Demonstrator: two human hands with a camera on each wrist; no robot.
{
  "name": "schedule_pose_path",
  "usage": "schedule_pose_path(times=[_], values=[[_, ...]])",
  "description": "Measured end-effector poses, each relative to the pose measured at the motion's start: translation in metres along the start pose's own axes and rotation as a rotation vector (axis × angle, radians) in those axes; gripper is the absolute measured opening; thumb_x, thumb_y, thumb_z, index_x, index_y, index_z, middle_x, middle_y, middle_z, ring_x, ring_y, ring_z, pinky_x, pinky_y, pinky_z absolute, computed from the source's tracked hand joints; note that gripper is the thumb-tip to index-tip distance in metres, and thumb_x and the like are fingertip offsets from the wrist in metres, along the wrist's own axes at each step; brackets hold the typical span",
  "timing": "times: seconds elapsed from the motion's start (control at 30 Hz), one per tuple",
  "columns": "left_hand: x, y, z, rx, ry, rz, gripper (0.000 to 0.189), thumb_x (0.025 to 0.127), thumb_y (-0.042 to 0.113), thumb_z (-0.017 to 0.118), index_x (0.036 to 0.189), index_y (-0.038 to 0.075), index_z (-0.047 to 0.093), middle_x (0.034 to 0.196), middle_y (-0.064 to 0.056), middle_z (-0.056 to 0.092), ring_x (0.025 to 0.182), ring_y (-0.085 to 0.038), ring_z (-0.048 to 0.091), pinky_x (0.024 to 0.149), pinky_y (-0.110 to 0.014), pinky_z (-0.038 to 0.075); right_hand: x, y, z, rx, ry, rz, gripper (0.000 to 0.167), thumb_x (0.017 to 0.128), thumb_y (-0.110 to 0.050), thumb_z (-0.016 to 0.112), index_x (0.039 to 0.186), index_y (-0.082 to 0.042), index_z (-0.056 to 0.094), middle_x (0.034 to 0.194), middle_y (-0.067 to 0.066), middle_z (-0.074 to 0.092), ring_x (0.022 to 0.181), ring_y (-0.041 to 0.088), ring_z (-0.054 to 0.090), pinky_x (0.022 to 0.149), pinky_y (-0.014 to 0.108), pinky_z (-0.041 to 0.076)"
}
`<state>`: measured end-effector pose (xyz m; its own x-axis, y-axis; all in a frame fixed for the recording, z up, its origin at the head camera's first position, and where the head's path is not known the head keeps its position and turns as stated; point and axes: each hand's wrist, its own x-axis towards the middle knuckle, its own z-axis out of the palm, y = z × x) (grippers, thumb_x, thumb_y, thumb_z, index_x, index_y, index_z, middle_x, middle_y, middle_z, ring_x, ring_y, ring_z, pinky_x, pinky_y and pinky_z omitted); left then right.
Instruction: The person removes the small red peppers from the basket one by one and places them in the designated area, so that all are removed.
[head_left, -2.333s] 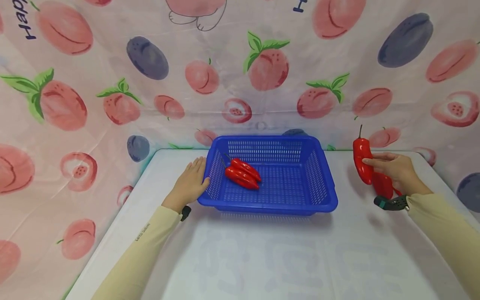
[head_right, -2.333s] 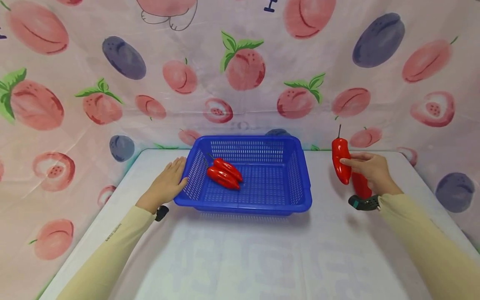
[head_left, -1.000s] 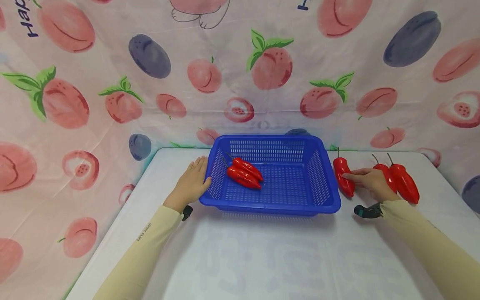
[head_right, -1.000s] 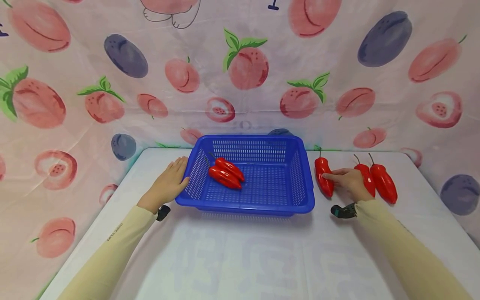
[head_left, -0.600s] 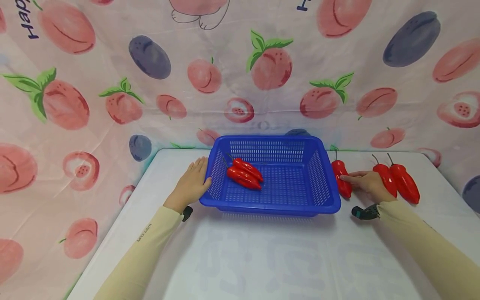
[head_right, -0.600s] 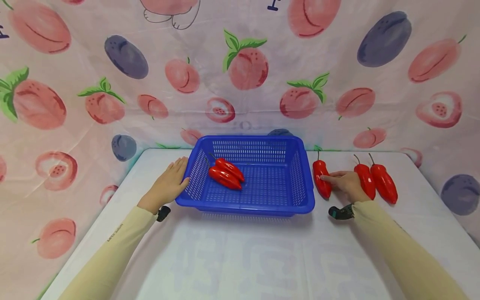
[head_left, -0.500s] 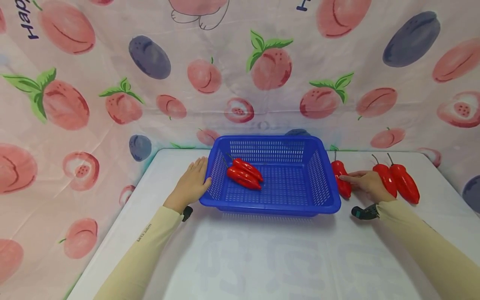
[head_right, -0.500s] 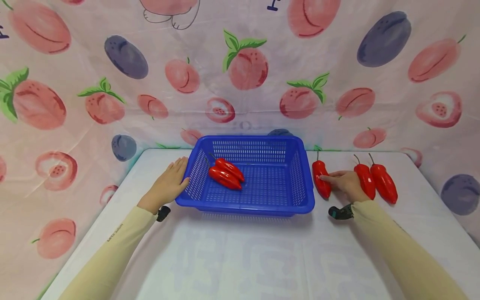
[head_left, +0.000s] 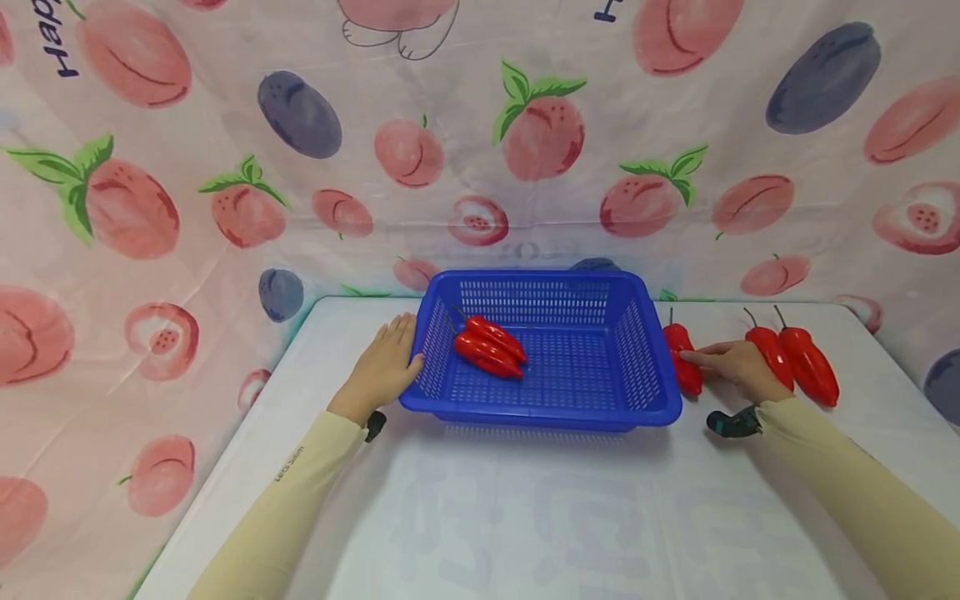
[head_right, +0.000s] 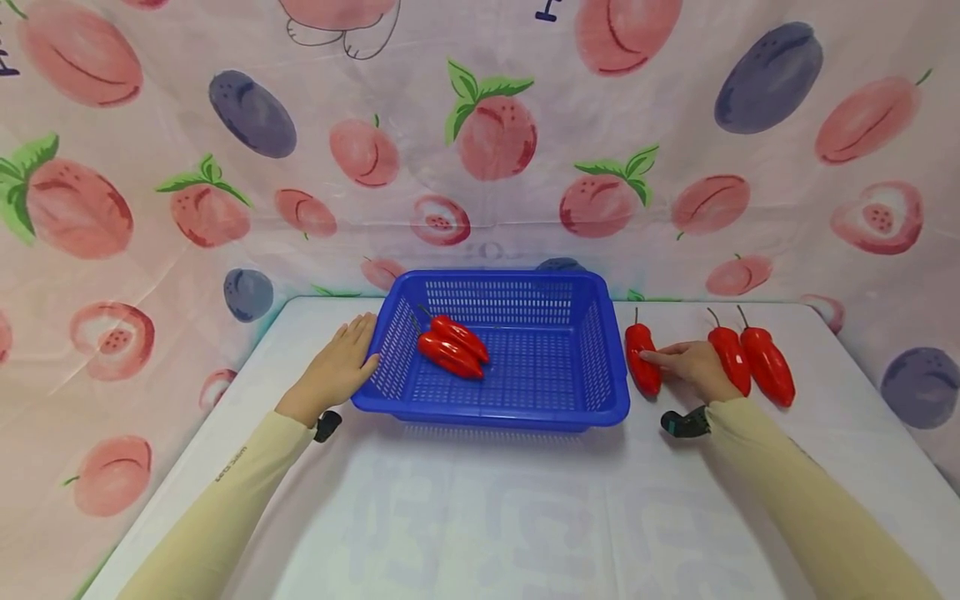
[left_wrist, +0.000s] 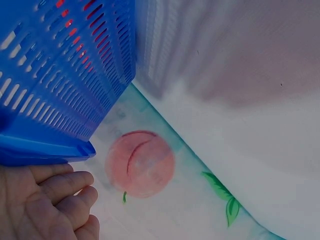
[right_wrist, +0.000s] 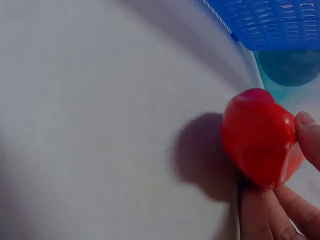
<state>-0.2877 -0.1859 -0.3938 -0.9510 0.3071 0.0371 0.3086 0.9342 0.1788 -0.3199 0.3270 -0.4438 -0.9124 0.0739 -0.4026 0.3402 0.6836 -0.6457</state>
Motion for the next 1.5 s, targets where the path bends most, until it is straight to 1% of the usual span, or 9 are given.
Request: schedule_pose_path(times=[0.3,0.53,0.83,0.93,1.03,1.17,1.27,1.43,1.5], values=[[0.001,-0.001,0.000,0.007,-0.005,-0.006,0.066,0.096,0.027,0.039,0.147,-0.008,0.014,0.154,-0.024,0.018,0.145,-0.037,0.014,0.120,-0.046,0.011,-0.001,0.003,-0.006,0.031,-0.073,-0.038,0.087,0.082,-0.057,0.060,0.141,0.003,0.037,0.141,0.030,0.040,0.126,0.046,0.041,0.102,0.065,0.034],[0.000,0.000,0.001,0.012,-0.002,-0.007,0.066,0.096,0.027,0.039,0.147,-0.008,0.014,0.154,-0.024,0.018,0.145,-0.037,0.014,0.120,-0.047,0.011,-0.012,0.007,-0.014,0.062,-0.159,-0.083,0.073,0.090,-0.045,0.056,0.144,-0.001,0.033,0.145,0.030,0.034,0.133,0.048,0.030,0.105,0.063,0.032],[-0.001,0.000,0.000,0.007,0.003,-0.004,0.066,0.096,0.027,0.040,0.147,-0.008,0.015,0.154,-0.024,0.019,0.145,-0.037,0.015,0.120,-0.047,0.011,-0.026,0.019,-0.020,0.025,-0.150,-0.270,0.056,0.095,-0.029,0.053,0.142,-0.001,0.039,0.140,0.028,0.044,0.123,0.038,0.052,0.102,0.066,0.031],[-0.001,0.000,0.000,0.008,0.008,0.000,0.066,0.096,0.026,0.040,0.147,-0.008,0.016,0.154,-0.025,0.019,0.145,-0.038,0.016,0.120,-0.048,0.012,-0.026,0.022,-0.023,0.045,-0.162,-0.305,0.056,0.095,-0.026,0.054,0.142,0.000,0.038,0.140,0.027,0.044,0.121,0.035,0.056,0.103,0.060,0.035],[-0.001,0.000,0.001,0.006,0.009,0.000,0.066,0.096,0.027,0.040,0.147,-0.008,0.016,0.154,-0.024,0.019,0.145,-0.038,0.016,0.120,-0.047,0.012,-0.023,0.025,-0.028,0.205,-0.235,-0.242,0.061,0.095,-0.027,0.053,0.145,0.000,0.031,0.137,0.014,0.052,0.115,0.022,0.061,0.100,0.043,0.046],[-0.001,0.000,0.001,0.001,0.003,-0.004,0.066,0.096,0.027,0.040,0.147,-0.008,0.015,0.154,-0.024,0.019,0.145,-0.037,0.015,0.120,-0.047,0.012,-0.017,0.028,-0.039,0.376,-0.314,-0.168,0.066,0.096,-0.027,0.052,0.148,-0.001,0.020,0.115,-0.020,0.062,0.106,0.002,0.064,0.095,0.030,0.050],[0.000,0.000,0.002,0.004,-0.004,-0.010,0.067,0.096,0.028,0.039,0.147,-0.007,0.015,0.155,-0.023,0.018,0.145,-0.037,0.014,0.120,-0.047,0.011,-0.013,0.029,-0.047,0.372,-0.334,-0.176,0.069,0.096,-0.028,0.052,0.148,-0.002,0.017,0.103,-0.029,0.061,0.101,-0.004,0.063,0.100,0.033,0.047],[0.000,0.000,0.001,0.005,-0.004,-0.011,0.067,0.096,0.028,0.039,0.147,-0.007,0.014,0.155,-0.023,0.018,0.145,-0.037,0.014,0.120,-0.047,0.011,-0.011,0.026,-0.055,0.311,-0.313,-0.190,0.069,0.096,-0.035,0.049,0.150,-0.004,0.018,0.103,-0.032,0.061,0.105,-0.003,0.062,0.104,0.040,0.044],[0.000,0.000,0.002,0.006,0.000,-0.007,0.067,0.096,0.028,0.039,0.147,-0.007,0.015,0.155,-0.024,0.018,0.145,-0.037,0.015,0.120,-0.047,0.011,-0.013,0.023,-0.058,0.264,-0.278,-0.207,0.067,0.096,-0.036,0.050,0.148,-0.004,0.023,0.103,-0.032,0.060,0.104,-0.003,0.062,0.098,0.037,0.049]])
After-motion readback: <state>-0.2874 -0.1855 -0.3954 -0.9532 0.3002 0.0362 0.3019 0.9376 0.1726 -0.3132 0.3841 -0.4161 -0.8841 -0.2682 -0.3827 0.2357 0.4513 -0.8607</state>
